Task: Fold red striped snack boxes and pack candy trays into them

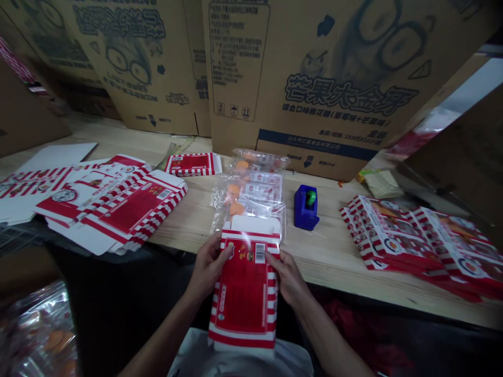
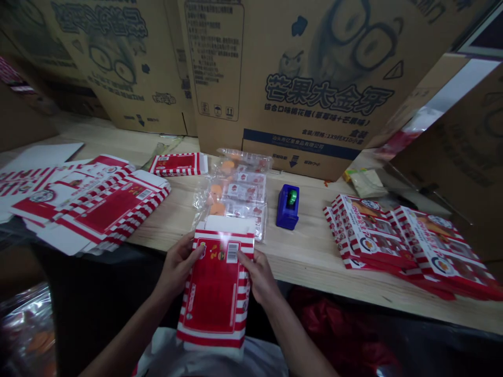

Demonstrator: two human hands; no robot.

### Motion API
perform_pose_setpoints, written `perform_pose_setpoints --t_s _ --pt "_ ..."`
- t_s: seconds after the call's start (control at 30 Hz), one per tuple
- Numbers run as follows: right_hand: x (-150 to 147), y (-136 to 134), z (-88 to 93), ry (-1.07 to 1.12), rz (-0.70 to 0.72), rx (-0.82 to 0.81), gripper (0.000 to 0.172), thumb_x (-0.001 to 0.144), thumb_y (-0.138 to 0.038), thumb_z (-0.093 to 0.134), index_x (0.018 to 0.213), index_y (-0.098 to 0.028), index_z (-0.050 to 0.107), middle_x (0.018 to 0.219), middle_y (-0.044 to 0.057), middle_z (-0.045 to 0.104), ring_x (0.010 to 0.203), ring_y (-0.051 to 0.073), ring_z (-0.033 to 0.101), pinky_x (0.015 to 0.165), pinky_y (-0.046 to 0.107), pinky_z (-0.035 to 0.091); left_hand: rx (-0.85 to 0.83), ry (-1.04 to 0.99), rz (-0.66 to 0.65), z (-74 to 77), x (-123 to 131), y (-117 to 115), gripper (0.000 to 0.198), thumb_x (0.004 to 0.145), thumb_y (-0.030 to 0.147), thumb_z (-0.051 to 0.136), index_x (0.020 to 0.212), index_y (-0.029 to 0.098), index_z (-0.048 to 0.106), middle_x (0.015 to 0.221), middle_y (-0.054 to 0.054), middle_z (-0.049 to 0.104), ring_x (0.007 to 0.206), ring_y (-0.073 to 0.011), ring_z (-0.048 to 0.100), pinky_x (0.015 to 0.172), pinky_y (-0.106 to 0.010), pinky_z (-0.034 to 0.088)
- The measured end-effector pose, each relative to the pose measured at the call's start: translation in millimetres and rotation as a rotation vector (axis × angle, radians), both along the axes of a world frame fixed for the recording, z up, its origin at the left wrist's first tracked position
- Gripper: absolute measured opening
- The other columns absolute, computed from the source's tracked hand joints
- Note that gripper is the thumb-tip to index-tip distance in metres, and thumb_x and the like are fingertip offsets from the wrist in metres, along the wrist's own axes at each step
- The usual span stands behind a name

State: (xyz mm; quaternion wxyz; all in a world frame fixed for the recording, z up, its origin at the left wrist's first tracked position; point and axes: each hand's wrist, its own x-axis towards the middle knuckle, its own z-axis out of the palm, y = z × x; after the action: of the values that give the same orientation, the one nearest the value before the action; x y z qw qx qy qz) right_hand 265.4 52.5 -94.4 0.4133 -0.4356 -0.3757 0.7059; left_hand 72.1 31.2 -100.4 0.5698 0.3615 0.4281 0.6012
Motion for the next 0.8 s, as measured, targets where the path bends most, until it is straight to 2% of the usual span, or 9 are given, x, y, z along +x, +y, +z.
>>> perform_pose_setpoints --t_s 0.1,0.2,0.3,0.4,0.5,0.6,0.7,0.73,0.8 --pt "5.4 -9.8 -12.8 -0.096 -0.125 0.156 0.045 0.079 -0.041 0.071 0.119 -0.025 0.058 0.109 0.005 0.071 0.094 0.022 0.068 0.084 0.035 0.054 -0.016 -0.012 -0.013 -7.6 4.3 -0.1 0.055 0.079 0.035 0.069 0.13 0.02 0.054 0.119 -0.01 0.068 0.106 -0.0259 0.064 0.09 -0.036 0.053" --pt "17.1 -6.4 -20.8 -0.222 -0.233 0.313 0.057 0.078 -0.037 0.071 0.13 -0.029 0.049 0.114 0.004 0.068 0.099 0.019 0.065 0.087 0.032 0.053 -0.018 -0.049 -0.072 -15.7 4.2 -4.2 0.057 0.081 0.033 0.067 0.134 0.022 0.05 0.128 -0.011 0.062 0.115 -0.0265 0.06 0.094 -0.037 0.051" --pt "27.6 2.8 -24.7 -0.313 -0.185 0.336 0.053 0.08 -0.038 0.069 0.129 -0.025 0.055 0.109 0.005 0.07 0.092 0.019 0.066 0.083 0.032 0.054 -0.022 -0.101 -0.139 -17.0 0.7 -3.7 0.061 0.081 0.032 0.068 0.137 0.026 0.047 0.135 -0.011 0.057 0.114 -0.0269 0.06 0.092 -0.038 0.051" --pt "32.2 11.1 -25.5 -0.377 -0.183 0.346 0.041 0.078 -0.04 0.069 0.116 -0.023 0.067 0.103 0.004 0.072 0.087 0.021 0.066 0.08 0.035 0.055 -0.067 -0.124 -0.192 -14.3 -3.3 1.6 0.065 0.076 0.034 0.073 0.135 0.027 0.049 0.132 -0.011 0.059 0.104 -0.0267 0.065 0.085 -0.038 0.054" --pt "31.9 17.3 -23.3 -0.411 -0.208 0.41 0.03 0.077 -0.039 0.07 0.102 -0.024 0.074 0.103 0.004 0.073 0.094 0.024 0.065 0.087 0.038 0.052 -0.104 -0.083 -0.164 -12.0 -4.8 9.4 0.053 0.072 0.037 0.076 0.121 0.022 0.061 0.116 -0.009 0.068 0.093 -0.0236 0.068 0.081 -0.034 0.054" --pt "30.1 23.5 -21.1 -0.45 -0.203 0.525 0.02 0.079 -0.038 0.067 0.09 -0.024 0.077 0.098 0.005 0.072 0.094 0.023 0.064 0.088 0.037 0.05 -0.131 0.014 -0.018 -13.5 -3.9 19.0 0.033 0.071 0.041 0.075 0.092 0.016 0.074 0.086 -0.005 0.074 0.079 -0.02 0.067 0.072 -0.028 0.053" --pt "28.9 29.6 -21.3 -0.446 -0.169 0.555 0.017 0.078 -0.037 0.069 0.078 -0.022 0.077 0.097 0.006 0.069 0.093 0.022 0.062 0.083 0.033 0.05 -0.147 0.038 0.072 -17.7 -4.2 29.0 0.025 0.064 0.038 0.079 0.069 0.014 0.073 0.065 -0.001 0.07 0.065 -0.0172 0.064 0.062 -0.026 0.051" --pt "28.6 31.3 -21.4 -0.425 -0.164 0.536 0.016 0.077 -0.036 0.07 0.077 -0.022 0.076 0.096 0.006 0.068 0.092 0.021 0.062 0.082 0.032 0.049 -0.155 0.016 0.075 -18.7 -5.4 31.9 0.024 0.062 0.036 0.08 0.066 0.013 0.072 0.063 -0.001 0.069 0.062 -0.016 0.063 0.06 -0.025 0.05" --pt "28.4 34.0 -21.0 -0.332 -0.136 0.463 0.019 0.075 -0.034 0.073 0.09 -0.023 0.073 0.091 0.003 0.068 0.084 0.018 0.062 0.077 0.03 0.05 -0.186 -0.051 0.053 -18.4 -9.9 37.0 0.025 0.056 0.03 0.083 0.069 0.014 0.07 0.064 0.0 0.069 0.058 -0.0136 0.062 0.055 -0.023 0.048"
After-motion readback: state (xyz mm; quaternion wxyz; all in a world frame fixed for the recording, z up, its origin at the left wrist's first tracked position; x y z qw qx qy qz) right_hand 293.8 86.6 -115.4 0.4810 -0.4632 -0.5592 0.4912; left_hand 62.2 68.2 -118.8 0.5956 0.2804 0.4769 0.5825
